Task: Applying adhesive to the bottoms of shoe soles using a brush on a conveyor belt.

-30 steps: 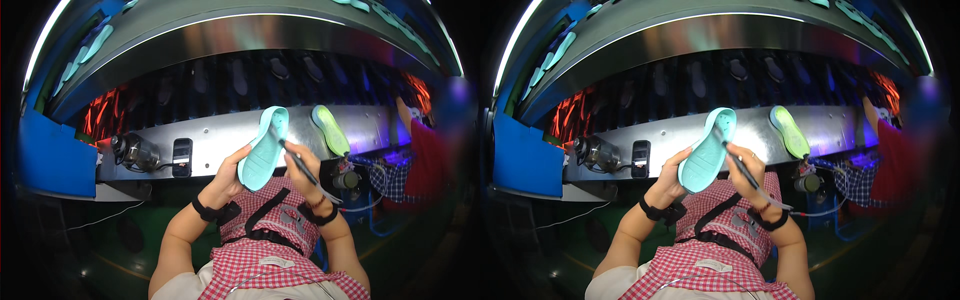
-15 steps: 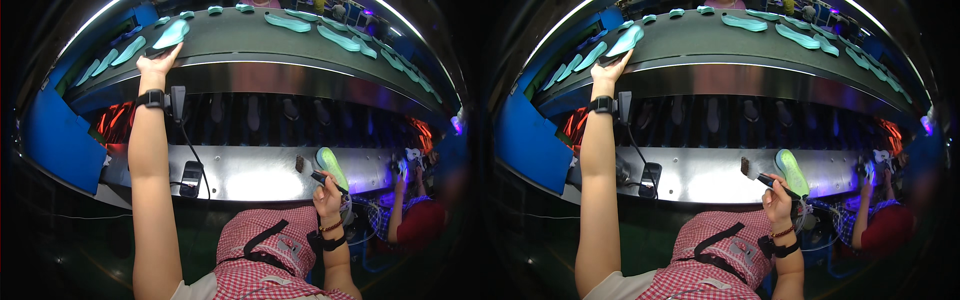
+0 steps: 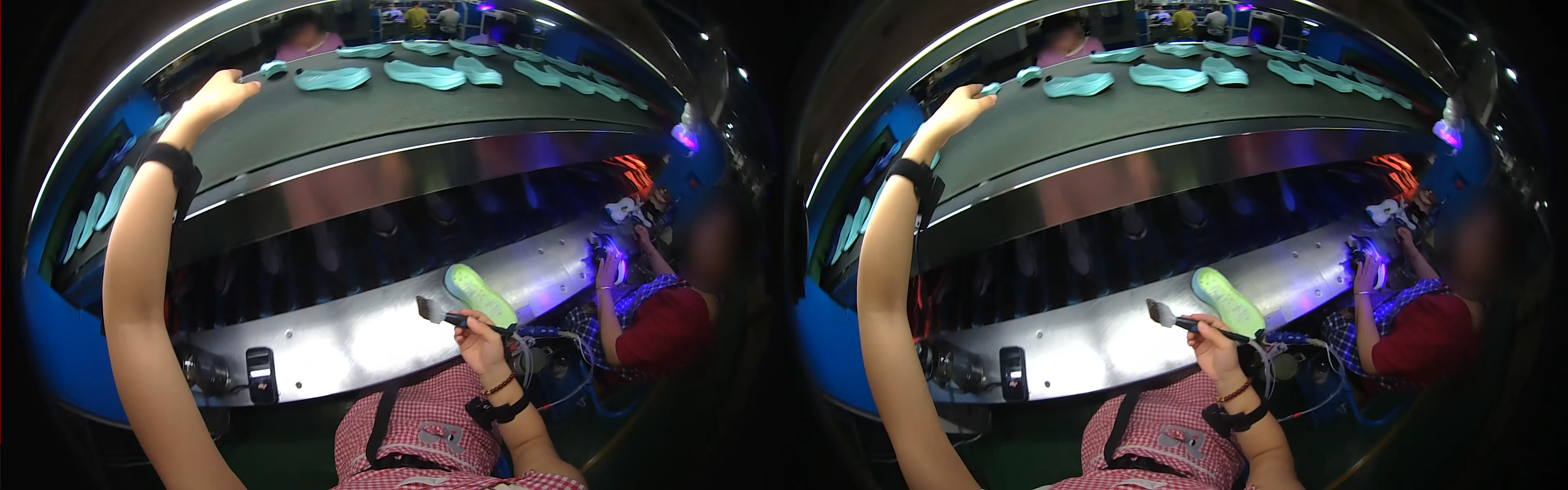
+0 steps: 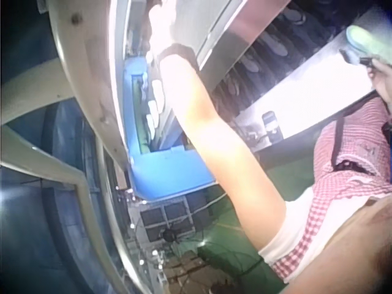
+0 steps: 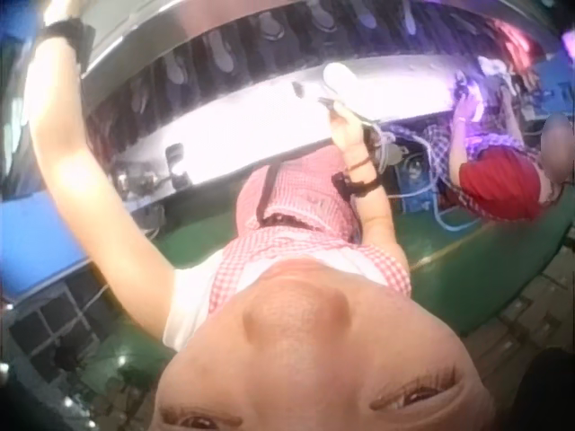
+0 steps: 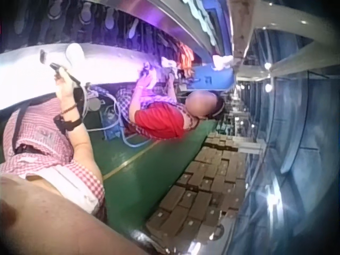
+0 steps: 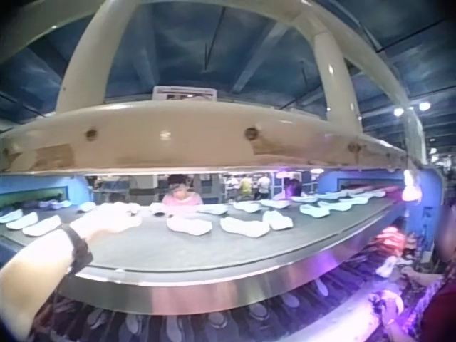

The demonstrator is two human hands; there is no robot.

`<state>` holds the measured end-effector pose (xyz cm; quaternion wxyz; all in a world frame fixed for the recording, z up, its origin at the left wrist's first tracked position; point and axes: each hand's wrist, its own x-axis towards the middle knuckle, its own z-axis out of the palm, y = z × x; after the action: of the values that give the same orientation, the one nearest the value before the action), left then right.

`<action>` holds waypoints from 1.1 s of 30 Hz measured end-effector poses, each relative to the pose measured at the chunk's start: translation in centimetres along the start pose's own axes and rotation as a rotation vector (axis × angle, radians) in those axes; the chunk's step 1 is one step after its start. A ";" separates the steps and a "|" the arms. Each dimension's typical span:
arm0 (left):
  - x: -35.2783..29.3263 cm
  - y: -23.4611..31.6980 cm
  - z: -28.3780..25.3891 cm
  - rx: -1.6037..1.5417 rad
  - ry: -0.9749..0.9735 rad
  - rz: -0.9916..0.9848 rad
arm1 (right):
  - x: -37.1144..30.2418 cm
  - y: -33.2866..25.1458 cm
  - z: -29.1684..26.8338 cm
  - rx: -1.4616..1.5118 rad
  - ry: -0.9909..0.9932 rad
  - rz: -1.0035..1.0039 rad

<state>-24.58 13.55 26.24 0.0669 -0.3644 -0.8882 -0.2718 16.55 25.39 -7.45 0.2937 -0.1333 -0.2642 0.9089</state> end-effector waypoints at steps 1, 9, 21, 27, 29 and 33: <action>1.1 1.9 0.8 0.306 0.036 0.100 | 0.2 0.0 -0.2 0.017 0.023 -0.008; 10.8 9.0 11.1 0.431 -0.064 0.335 | 1.1 -1.1 -3.4 0.121 0.123 -0.014; 17.3 9.3 17.9 0.150 -0.153 0.082 | 0.5 -1.8 -8.3 0.212 0.189 0.037; 13.8 17.7 22.7 -0.081 -0.471 0.336 | -0.2 -1.9 -8.3 0.186 0.110 0.031; 13.4 18.1 22.2 0.092 -0.458 0.278 | -0.7 -2.3 -7.7 0.184 0.130 0.063; 11.1 16.7 20.1 0.296 -0.457 0.322 | -1.7 -2.1 -7.4 0.189 0.198 0.082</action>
<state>-19.64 40.81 20.05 -0.0398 -0.5381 -0.8411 -0.0368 21.83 28.83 -12.24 0.2920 -0.2049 -0.1413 0.9235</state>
